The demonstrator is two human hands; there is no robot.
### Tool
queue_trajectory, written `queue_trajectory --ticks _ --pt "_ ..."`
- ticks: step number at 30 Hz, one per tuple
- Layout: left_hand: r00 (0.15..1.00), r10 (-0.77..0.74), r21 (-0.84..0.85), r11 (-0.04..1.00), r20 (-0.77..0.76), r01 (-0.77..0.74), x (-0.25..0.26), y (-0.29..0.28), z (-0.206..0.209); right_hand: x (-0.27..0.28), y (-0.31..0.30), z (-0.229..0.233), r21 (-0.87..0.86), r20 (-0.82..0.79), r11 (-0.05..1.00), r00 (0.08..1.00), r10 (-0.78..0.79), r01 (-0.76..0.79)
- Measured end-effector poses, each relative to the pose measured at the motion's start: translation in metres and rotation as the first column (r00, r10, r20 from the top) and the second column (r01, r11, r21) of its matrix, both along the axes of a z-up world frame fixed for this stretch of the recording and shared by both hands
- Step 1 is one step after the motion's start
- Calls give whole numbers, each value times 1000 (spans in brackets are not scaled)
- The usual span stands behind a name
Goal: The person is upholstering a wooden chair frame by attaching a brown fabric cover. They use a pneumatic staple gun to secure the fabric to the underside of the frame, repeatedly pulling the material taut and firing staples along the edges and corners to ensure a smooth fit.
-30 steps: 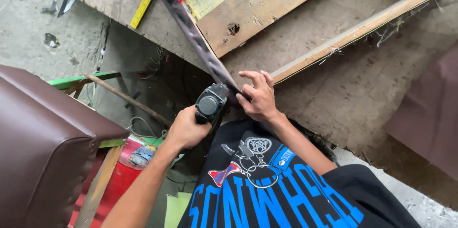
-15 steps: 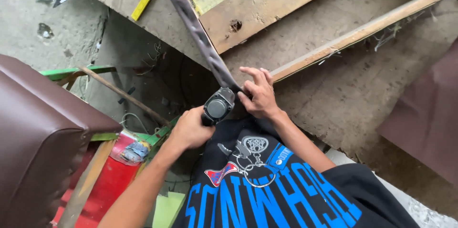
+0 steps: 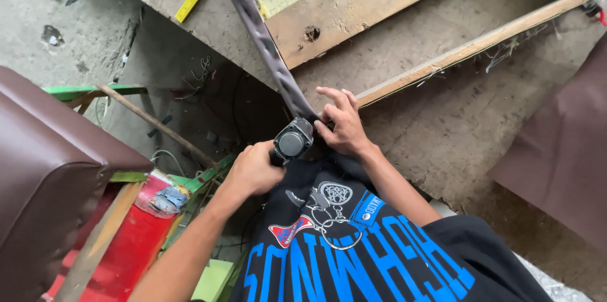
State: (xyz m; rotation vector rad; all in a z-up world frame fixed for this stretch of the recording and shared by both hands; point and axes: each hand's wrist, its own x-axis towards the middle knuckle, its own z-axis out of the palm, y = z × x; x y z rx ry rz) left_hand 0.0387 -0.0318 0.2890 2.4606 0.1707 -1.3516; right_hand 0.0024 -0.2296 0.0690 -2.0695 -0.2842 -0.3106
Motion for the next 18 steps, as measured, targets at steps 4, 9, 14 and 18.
queue_trajectory --ticks 4,9,14,18 --pt "994 41 -126 992 104 -28 -3 19 -9 3 -5 -4 -38 9 999 1000 17 -17" --pt "915 331 -182 938 230 -293 -13 69 -34 0 -15 5 -142 -35 984 994 103 -107" --pt "809 516 -181 857 282 -483 18 112 -50 3 -12 -35 -566 46 822 992 115 -69" --pt "780 543 -175 839 310 -515 82 148 -58 11 -9 -65 -594 177 804 979 101 24"
